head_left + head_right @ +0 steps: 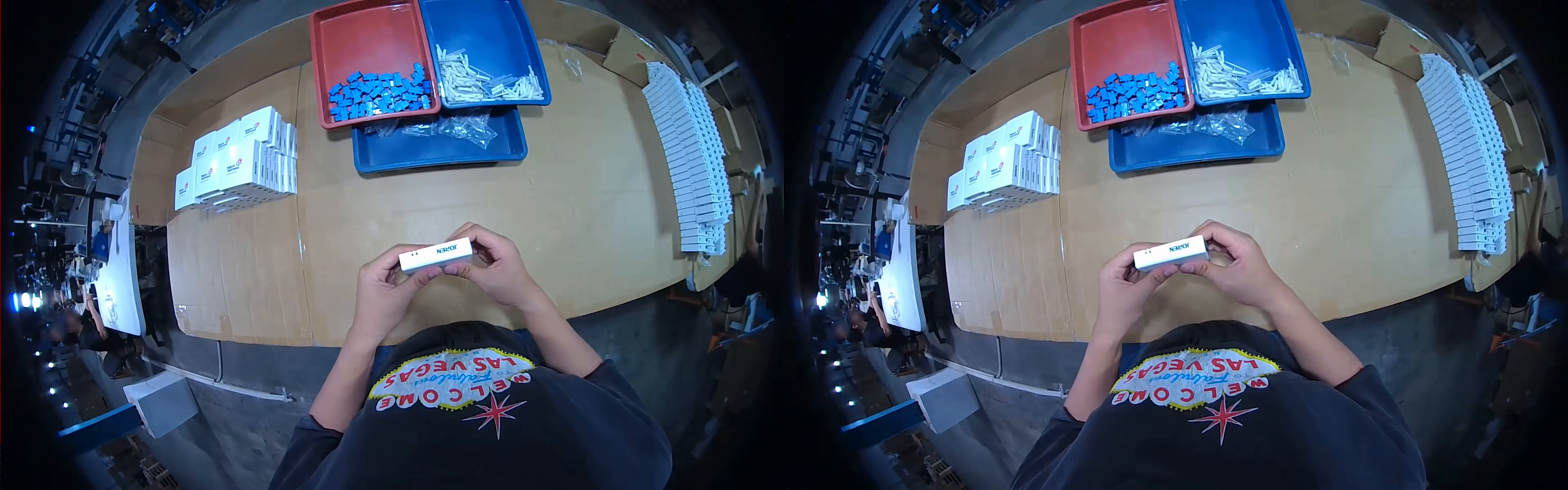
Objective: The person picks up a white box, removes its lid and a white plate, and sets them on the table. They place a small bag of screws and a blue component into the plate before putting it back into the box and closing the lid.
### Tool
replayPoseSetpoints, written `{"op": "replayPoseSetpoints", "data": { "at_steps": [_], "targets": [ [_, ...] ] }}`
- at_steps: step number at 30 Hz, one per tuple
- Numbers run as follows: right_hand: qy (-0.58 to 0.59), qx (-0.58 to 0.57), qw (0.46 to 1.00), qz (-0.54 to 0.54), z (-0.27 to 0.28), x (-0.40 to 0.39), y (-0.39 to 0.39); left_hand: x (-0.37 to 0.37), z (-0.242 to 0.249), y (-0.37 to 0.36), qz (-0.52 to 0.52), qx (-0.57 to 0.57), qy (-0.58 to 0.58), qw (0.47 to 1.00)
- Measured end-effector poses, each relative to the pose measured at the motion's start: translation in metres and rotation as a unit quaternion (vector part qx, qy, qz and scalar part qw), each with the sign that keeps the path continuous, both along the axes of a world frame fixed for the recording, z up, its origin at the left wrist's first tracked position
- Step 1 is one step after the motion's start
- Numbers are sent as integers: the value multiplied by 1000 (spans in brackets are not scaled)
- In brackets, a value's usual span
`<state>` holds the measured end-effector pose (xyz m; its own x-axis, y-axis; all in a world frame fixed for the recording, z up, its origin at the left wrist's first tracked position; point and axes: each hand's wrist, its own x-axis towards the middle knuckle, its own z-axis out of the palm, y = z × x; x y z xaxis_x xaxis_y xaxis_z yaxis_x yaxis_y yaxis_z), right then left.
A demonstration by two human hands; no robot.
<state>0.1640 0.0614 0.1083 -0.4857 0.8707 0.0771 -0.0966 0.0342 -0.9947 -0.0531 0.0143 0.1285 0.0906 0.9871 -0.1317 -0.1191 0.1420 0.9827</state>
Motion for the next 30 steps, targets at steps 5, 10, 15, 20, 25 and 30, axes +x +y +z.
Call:
{"op": "replayPoseSetpoints", "data": {
  "at_steps": [5,10,15,20,25,30],
  "targets": [
    [-46,-89,994,41,-12,6,1,-1,2,5,-46,-47,88,994],
    [-160,-41,980,112,-7,10,10,-10,7,20,-200,-139,270,931],
    [-96,-40,993,49,10,12,14,-1,7,11,12,-16,1,1000],
    [-60,54,997,13,27,4,10,-5,1,5,-19,93,-4,995],
    [-113,132,985,-18,25,1,6,-2,-6,-4,5,19,-42,999],
    [-149,181,969,-77,38,-7,-2,-10,-31,-1,0,-79,-129,988]
  ]
}}
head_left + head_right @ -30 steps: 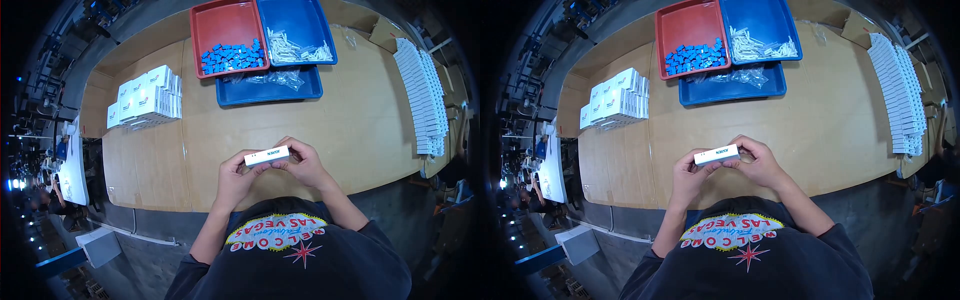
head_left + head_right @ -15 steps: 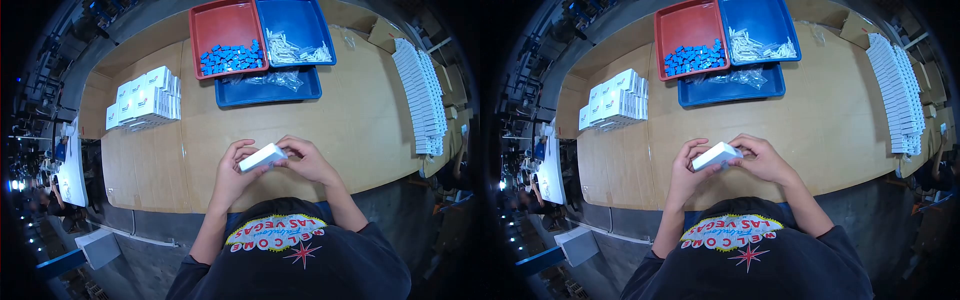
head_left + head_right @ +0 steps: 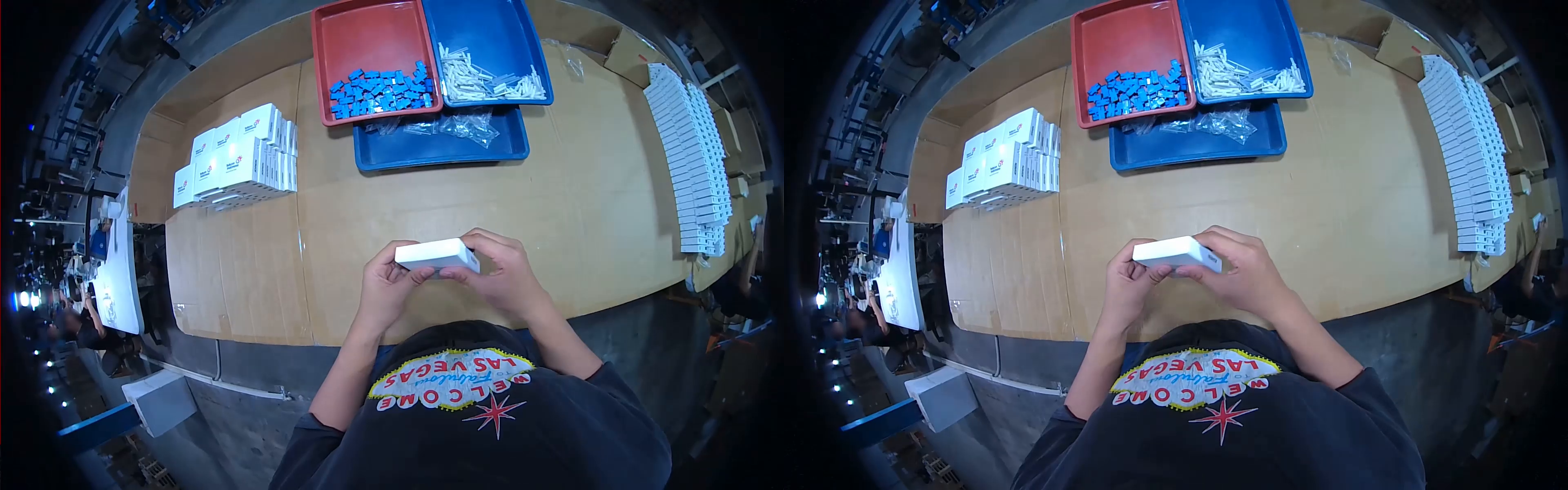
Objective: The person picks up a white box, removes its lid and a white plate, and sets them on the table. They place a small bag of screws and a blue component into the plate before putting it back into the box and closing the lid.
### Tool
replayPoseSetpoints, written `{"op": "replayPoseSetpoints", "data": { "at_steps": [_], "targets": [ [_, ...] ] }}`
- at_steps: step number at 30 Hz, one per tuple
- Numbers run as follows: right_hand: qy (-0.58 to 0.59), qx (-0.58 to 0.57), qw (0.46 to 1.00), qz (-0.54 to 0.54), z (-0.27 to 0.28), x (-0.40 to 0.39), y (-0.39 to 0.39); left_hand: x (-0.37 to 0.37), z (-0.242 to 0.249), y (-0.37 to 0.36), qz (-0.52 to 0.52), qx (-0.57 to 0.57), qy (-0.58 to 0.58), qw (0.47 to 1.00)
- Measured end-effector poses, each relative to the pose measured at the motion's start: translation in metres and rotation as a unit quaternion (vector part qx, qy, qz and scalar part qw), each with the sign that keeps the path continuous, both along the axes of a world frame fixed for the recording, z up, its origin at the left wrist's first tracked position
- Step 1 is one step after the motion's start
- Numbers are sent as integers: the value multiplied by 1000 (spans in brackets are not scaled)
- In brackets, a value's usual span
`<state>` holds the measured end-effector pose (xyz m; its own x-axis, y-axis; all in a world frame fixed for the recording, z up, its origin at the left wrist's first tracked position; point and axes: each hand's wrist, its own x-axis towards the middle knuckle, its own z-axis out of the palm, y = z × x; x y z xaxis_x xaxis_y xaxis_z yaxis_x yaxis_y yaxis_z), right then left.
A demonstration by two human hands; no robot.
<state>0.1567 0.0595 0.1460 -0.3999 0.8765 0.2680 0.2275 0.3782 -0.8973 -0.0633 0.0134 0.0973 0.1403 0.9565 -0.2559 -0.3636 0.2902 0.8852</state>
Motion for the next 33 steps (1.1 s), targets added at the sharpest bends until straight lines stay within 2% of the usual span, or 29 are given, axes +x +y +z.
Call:
{"op": "replayPoseSetpoints", "data": {
  "at_steps": [3,5,10,16,28,31,33],
  "targets": [
    [29,49,997,-43,24,-17,-7,10,-14,-4,36,-12,-260,965],
    [47,84,995,-37,28,-22,-9,12,-16,-5,8,-20,-287,958],
    [34,87,995,-35,26,-25,-9,8,-23,-7,-18,-33,-328,944],
    [32,82,995,-41,17,-27,-12,8,-2,-1,32,-25,-294,955],
    [14,53,998,-23,23,-24,-9,3,2,6,8,-19,-301,953],
    [40,14,998,-39,23,-28,-7,3,5,7,35,-18,-263,964],
    [52,-21,997,-44,20,-28,-4,-2,14,9,8,13,-108,994]
  ]
}}
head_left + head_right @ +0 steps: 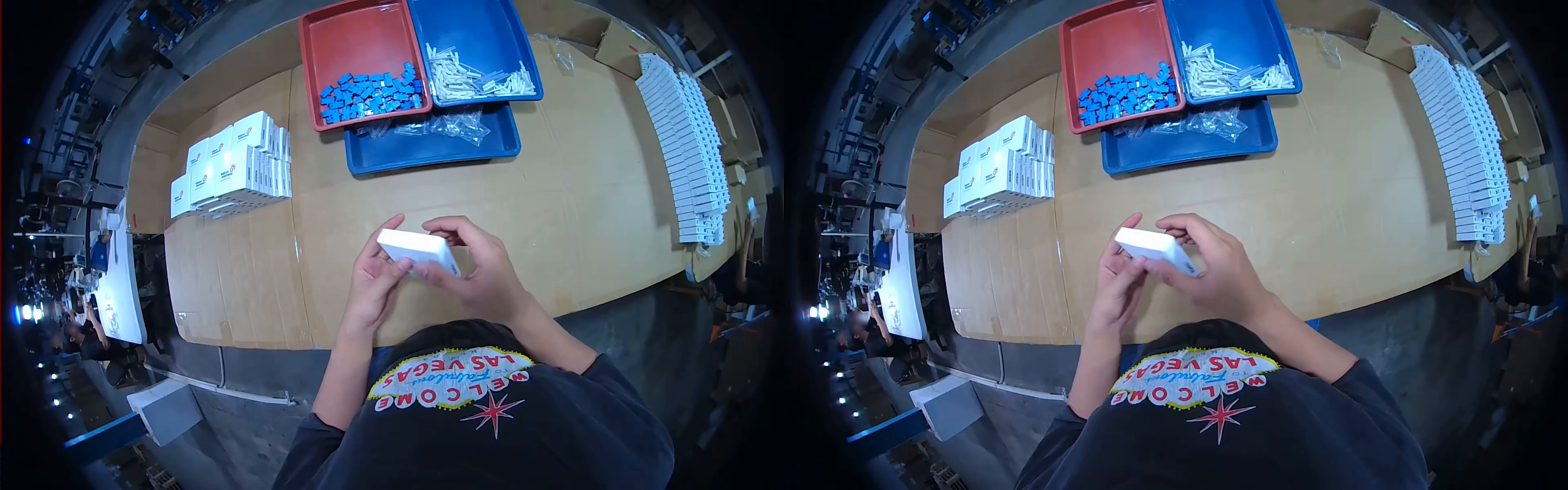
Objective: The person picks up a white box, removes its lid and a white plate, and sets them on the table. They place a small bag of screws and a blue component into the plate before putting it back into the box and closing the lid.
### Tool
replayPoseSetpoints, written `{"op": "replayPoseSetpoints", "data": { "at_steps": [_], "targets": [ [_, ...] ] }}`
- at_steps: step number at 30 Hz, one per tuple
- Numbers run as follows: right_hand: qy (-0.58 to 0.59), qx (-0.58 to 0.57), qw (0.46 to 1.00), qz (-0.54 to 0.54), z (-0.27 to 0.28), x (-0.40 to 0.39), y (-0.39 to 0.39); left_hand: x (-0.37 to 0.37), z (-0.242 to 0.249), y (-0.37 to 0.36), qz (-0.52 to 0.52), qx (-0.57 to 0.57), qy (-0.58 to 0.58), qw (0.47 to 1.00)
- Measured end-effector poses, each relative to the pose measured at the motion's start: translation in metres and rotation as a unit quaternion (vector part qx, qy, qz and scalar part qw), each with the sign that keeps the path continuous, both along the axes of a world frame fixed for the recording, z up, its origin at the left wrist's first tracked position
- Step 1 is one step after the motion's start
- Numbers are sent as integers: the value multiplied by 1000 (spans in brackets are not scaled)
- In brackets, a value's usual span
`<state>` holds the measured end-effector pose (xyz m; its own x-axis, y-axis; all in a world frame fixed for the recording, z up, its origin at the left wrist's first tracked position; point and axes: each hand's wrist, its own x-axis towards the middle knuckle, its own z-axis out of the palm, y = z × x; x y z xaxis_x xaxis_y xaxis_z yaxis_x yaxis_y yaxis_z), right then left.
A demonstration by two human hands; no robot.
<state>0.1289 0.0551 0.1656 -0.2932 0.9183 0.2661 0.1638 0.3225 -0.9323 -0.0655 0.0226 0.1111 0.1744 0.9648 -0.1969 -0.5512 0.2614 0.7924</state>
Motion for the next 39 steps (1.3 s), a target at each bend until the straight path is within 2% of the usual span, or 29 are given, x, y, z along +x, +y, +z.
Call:
{"op": "replayPoseSetpoints", "data": {
  "at_steps": [1,5,8,11,13,14,16,17,19,20,23,26,29,32,35,38,39],
  "targets": [
    [-3,-17,1000,4,-2,4,3,-2,5,1,-11,16,79,997],
    [8,-83,996,28,-13,15,6,-1,12,3,14,50,146,988],
    [-64,-27,996,59,-5,18,7,0,-11,-1,12,67,202,977],
    [-76,-79,992,55,-23,19,4,3,-18,-5,-3,54,268,962],
    [-91,-68,992,49,-36,20,1,2,-18,-4,-24,49,327,943],
    [-98,-62,992,49,-44,20,2,2,-16,-3,-12,53,323,945],
    [94,-200,974,49,-60,16,3,3,-6,-1,11,60,314,947],
    [187,-267,944,45,-65,17,3,3,3,1,44,78,264,961],
    [276,-263,923,58,-49,21,9,5,23,8,109,115,158,975],
    [320,-260,909,66,-41,22,12,-1,22,7,97,129,148,976],
    [215,-195,951,106,-29,26,19,-2,3,-4,84,92,123,985],
    [117,-120,977,133,-21,32,25,4,13,4,35,191,253,948],
    [26,-114,982,150,-25,36,25,13,12,-2,35,172,277,945],
    [-15,-108,987,118,-32,32,16,13,5,-5,20,174,358,917],
    [18,-123,985,120,-58,34,11,10,2,-5,-12,161,392,906],
    [152,-216,959,102,-73,28,6,18,8,-3,55,75,316,944],
    [206,-233,946,93,-70,26,6,23,14,-1,92,86,267,955]
  ]
}}
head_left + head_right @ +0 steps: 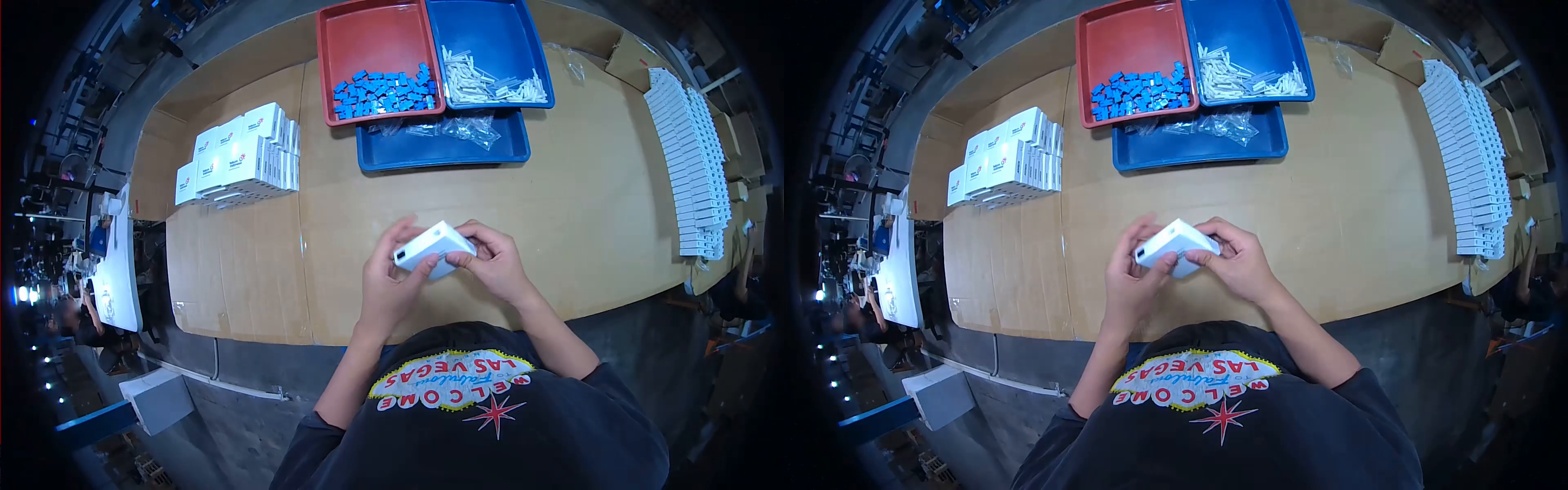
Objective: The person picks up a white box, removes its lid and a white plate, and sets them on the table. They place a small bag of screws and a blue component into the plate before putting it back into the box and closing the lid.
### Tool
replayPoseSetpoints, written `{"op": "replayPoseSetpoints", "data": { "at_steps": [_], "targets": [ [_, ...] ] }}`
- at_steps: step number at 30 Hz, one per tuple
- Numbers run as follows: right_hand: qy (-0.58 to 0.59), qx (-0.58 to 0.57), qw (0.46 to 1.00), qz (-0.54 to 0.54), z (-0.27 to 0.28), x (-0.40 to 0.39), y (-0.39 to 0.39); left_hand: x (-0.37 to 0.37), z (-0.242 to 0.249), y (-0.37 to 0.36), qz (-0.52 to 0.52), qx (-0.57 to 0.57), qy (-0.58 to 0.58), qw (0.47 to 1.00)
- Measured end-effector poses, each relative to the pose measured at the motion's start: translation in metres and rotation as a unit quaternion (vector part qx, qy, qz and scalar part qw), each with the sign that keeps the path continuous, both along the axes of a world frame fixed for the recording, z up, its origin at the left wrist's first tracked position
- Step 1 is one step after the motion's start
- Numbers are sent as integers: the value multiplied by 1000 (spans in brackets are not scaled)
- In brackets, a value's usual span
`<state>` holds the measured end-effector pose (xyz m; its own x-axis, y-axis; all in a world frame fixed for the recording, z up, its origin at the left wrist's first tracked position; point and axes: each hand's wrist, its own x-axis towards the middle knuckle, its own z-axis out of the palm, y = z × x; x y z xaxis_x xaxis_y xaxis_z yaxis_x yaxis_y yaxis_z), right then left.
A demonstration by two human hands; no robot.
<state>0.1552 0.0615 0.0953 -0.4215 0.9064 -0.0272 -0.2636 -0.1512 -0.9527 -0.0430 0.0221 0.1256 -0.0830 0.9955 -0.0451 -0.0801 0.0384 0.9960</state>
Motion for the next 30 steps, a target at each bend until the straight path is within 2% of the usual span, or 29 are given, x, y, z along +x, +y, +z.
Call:
{"op": "replayPoseSetpoints", "data": {
  "at_steps": [2,3,6,9,12,15,18,21,23,24,26,29,30],
  "targets": [
    [101,-49,993,-31,13,-6,1,7,13,6,54,49,-103,992],
    [120,-46,991,-35,25,-11,2,-6,8,2,-4,10,-79,997],
    [-36,161,986,-2,17,-3,11,-15,8,-1,-51,48,37,997],
    [-14,142,989,34,21,3,15,-14,24,7,-36,205,225,952],
    [60,39,996,50,22,3,12,-6,23,-2,-7,95,112,989],
    [46,37,997,45,7,8,5,-9,15,-9,-29,94,162,982],
    [40,13,998,39,-2,12,1,-6,25,-12,-36,39,201,978],
    [98,-110,989,30,0,6,0,-2,13,-9,-55,-3,16,998],
    [229,-223,948,18,0,-2,1,0,14,-3,-65,33,-8,997],
    [292,-275,916,11,-2,-4,1,1,11,-1,-81,41,-8,996],
    [316,-278,906,46,-16,-2,0,2,4,3,-114,58,-9,992],
    [372,-302,871,111,-28,-6,-7,11,6,-1,-99,65,88,989],
    [352,-302,877,123,-28,-7,-9,10,4,-3,-111,58,109,986]
  ]
}}
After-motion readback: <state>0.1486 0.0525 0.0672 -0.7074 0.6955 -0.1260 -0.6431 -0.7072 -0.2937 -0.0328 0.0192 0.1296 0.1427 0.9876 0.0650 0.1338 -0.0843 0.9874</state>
